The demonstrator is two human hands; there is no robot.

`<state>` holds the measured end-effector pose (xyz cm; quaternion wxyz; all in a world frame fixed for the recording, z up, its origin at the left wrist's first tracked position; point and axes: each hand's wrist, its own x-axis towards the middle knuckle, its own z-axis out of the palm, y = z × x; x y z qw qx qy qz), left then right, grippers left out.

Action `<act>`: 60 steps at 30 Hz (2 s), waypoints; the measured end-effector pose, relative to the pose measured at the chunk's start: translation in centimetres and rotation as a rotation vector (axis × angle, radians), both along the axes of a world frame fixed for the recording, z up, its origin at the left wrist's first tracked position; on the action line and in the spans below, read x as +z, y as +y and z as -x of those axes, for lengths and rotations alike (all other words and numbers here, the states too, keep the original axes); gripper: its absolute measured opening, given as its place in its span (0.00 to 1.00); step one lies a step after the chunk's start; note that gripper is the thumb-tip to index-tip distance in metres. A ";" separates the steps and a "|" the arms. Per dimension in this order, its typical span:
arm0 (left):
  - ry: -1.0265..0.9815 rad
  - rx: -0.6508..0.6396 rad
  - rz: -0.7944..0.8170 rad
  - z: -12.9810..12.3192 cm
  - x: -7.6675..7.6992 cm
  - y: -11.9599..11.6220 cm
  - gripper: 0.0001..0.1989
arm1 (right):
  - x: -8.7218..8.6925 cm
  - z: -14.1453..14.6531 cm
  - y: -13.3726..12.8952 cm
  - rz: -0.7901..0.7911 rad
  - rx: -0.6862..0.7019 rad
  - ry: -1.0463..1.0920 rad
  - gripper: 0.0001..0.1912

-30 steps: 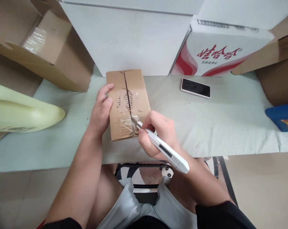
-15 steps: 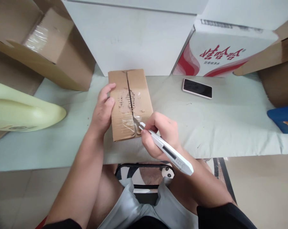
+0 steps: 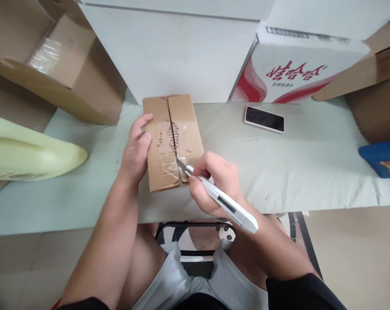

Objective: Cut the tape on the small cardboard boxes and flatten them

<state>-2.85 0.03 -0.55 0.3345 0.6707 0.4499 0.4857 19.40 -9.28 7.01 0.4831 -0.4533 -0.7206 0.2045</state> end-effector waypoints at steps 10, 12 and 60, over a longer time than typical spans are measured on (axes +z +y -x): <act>-0.002 -0.011 0.019 0.1 0.1 -0.1 0.31 | 0.0 0.1 0.0 0.006 0.001 0.010 0.08; -0.014 -0.009 0.022 0.0 0.1 -0.1 0.31 | 0.0 0.1 -0.1 0.014 -0.003 0.004 0.07; -0.014 0.019 0.013 0.0 0.0 -0.1 0.31 | 0.2 0.4 0.0 -0.016 0.046 -0.092 0.07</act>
